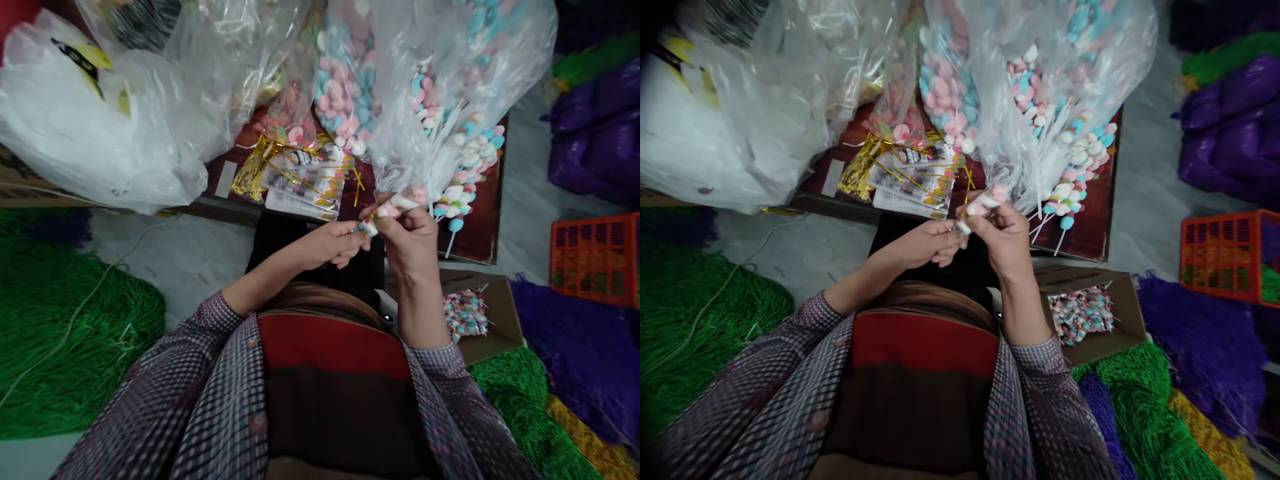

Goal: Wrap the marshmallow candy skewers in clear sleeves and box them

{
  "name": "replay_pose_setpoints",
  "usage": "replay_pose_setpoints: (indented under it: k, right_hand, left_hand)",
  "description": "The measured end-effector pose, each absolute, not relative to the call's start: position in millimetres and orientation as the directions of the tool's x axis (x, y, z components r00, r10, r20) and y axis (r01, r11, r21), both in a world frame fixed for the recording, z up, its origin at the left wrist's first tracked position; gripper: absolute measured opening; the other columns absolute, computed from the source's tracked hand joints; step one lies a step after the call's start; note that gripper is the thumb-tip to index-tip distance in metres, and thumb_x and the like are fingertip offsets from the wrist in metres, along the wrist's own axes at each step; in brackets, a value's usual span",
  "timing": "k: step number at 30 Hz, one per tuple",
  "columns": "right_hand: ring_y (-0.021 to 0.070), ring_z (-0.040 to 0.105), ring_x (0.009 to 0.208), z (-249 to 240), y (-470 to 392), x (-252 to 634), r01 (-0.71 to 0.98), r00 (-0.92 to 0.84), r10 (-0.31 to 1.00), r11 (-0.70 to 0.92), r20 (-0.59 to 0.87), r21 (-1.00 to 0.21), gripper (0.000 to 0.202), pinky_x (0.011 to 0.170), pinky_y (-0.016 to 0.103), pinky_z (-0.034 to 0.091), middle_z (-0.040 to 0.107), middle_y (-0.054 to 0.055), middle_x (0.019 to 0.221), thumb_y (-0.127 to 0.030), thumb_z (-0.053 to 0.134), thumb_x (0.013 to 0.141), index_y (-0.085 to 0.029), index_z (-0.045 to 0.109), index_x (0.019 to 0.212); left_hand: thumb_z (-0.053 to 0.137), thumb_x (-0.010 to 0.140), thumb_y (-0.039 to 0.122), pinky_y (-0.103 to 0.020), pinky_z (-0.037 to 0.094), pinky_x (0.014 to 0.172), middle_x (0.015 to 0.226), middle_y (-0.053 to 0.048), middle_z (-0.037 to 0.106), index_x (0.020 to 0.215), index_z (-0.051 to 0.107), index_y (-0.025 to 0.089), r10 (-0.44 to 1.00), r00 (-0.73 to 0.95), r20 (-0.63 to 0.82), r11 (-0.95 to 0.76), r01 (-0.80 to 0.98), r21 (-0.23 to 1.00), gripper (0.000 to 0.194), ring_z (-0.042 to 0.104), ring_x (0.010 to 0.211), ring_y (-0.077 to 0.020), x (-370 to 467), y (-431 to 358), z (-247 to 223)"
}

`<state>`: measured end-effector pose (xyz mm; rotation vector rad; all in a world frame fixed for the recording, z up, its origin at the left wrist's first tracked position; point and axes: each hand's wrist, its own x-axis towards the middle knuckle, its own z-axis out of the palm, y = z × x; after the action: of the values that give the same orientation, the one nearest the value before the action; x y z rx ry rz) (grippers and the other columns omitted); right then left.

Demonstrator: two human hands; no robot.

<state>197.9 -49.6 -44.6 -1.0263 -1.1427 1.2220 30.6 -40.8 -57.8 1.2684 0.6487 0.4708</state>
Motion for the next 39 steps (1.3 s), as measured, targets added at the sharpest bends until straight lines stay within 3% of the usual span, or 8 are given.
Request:
replay_pose_setpoints:
  k: [3,6,10,13,17,23,31,39]
  right_hand:
    - [0.0122,0.07,0.077,-54,-40,190,-0.068,0.193,0.966,0.189,0.173,-0.98,0.026,0.077,0.03,0.062,0.074,-0.004,0.087,-0.042,0.088,0.076,-0.028,0.073,0.092]
    - [0.0133,0.069,0.076,-59,-24,177,0.021,0.136,0.971,0.194,0.195,-0.981,0.028,0.076,0.031,0.062,0.072,-0.004,0.083,-0.051,0.082,0.08,-0.028,0.073,0.095]
    - [0.0184,0.071,0.085,-59,4,159,0.271,-0.121,0.97,0.236,0.211,-0.933,0.03,0.084,0.04,0.06,0.074,0.0,0.087,-0.054,0.063,0.096,-0.027,0.075,0.1]
    - [0.023,0.07,0.095,-67,22,143,0.565,-0.246,0.942,0.33,0.227,-0.756,0.021,0.093,0.043,0.056,0.076,0.005,0.092,-0.04,0.063,0.096,-0.023,0.077,0.095]
    - [0.0274,0.067,0.098,-83,32,124,0.803,-0.264,0.947,0.322,0.184,-0.502,0.017,0.092,0.043,0.054,0.074,0.011,0.098,-0.029,0.064,0.093,-0.019,0.077,0.095]
    - [0.0288,0.064,0.098,-88,34,117,0.859,-0.267,0.951,0.307,0.154,-0.409,0.019,0.087,0.041,0.051,0.073,0.013,0.1,-0.027,0.059,0.096,-0.018,0.074,0.088]
    - [0.0261,0.067,0.095,-94,39,121,0.841,-0.208,0.966,0.256,0.152,-0.476,0.019,0.083,0.037,0.05,0.076,0.012,0.099,-0.029,0.056,0.097,-0.019,0.071,0.09]
    - [0.0231,0.067,0.084,-102,43,129,0.766,-0.145,0.96,0.261,0.239,-0.587,0.02,0.078,0.035,0.05,0.076,0.009,0.088,-0.033,0.056,0.097,-0.021,0.067,0.086]
  left_hand:
    - [0.049,0.101,0.043,-0.026,0.04,0.06,0.067,0.003,0.05,0.089,0.054,0.022,0.888,0.457,-0.053,-0.074,0.254,0.964,0.025,0.048,0.058,-0.0129,29,-40,-62]
    - [0.057,0.099,0.041,-0.027,0.037,0.06,0.071,0.001,0.055,0.084,0.056,0.021,0.958,0.267,0.105,-0.201,0.364,0.91,0.025,0.051,0.062,-0.0136,19,-37,-70]
    - [0.06,0.099,0.046,-0.023,0.029,0.048,0.056,0.008,0.037,0.078,0.053,0.022,0.998,0.047,-0.031,0.034,-0.069,0.997,0.032,0.034,0.045,-0.0075,-9,-25,-71]
    - [0.056,0.103,0.036,-0.021,0.023,0.041,0.054,0.01,0.029,0.077,0.051,0.023,0.976,-0.077,-0.204,0.155,-0.417,0.896,0.029,0.022,0.038,-0.0048,-28,-13,-63]
    - [0.044,0.106,0.021,-0.019,0.021,0.037,0.05,0.011,0.026,0.075,0.049,0.022,0.944,-0.107,-0.311,0.202,-0.557,0.805,0.032,0.019,0.033,-0.0039,-36,-6,-54]
    - [0.056,0.103,0.029,-0.018,0.024,0.035,0.05,0.011,0.032,0.075,0.051,0.021,0.935,-0.083,-0.346,0.237,-0.579,0.78,0.029,0.022,0.032,-0.0029,-30,-3,-62]
    - [0.051,0.105,0.028,-0.018,0.024,0.035,0.051,0.011,0.034,0.077,0.053,0.021,0.935,-0.097,-0.342,0.22,-0.599,0.77,0.029,0.022,0.032,-0.003,-31,1,-67]
    - [0.056,0.103,0.04,-0.019,0.024,0.038,0.051,0.011,0.031,0.079,0.053,0.022,0.952,-0.101,-0.289,0.198,-0.516,0.833,0.03,0.023,0.034,-0.0031,-33,0,-68]
